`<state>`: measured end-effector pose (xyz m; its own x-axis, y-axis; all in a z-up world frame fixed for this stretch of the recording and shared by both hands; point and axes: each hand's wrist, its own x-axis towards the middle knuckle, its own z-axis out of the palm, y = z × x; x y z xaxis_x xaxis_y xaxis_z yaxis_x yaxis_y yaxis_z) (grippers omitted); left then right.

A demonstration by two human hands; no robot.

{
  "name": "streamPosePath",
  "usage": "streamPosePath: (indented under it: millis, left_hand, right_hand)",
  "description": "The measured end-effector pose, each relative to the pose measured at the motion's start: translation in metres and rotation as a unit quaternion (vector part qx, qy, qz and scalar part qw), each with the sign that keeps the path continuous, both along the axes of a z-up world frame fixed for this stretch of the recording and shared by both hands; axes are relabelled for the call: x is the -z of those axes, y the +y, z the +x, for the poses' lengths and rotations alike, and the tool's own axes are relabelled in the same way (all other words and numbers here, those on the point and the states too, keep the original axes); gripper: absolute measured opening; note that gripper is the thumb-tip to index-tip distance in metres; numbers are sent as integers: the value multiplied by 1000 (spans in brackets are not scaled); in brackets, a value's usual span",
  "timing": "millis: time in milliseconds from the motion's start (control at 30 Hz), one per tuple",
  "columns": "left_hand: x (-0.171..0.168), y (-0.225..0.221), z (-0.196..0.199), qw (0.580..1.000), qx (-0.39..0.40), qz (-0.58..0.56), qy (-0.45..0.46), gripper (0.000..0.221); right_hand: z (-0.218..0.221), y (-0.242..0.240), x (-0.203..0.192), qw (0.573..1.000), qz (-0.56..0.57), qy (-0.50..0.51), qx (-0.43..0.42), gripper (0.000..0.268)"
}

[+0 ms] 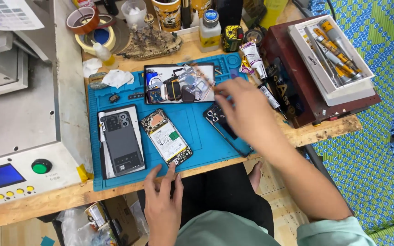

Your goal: Disassembling a smartphone and testing the screen functionality on a repair bench

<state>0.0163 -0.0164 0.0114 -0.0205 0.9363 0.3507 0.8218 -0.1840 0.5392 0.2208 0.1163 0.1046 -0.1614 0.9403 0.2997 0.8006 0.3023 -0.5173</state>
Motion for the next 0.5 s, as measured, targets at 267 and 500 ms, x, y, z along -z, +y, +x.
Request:
streamPosePath:
  millis: [267,500]
  left_hand:
    - [4,-3,9,999,-22,-21,11,35]
    - [43,5,-3,998,-48,32,25,29]
  right_hand:
    - [43,62,67,981,-129,-79,125,17]
    - [26,62,58,966,-202,-66,145,12]
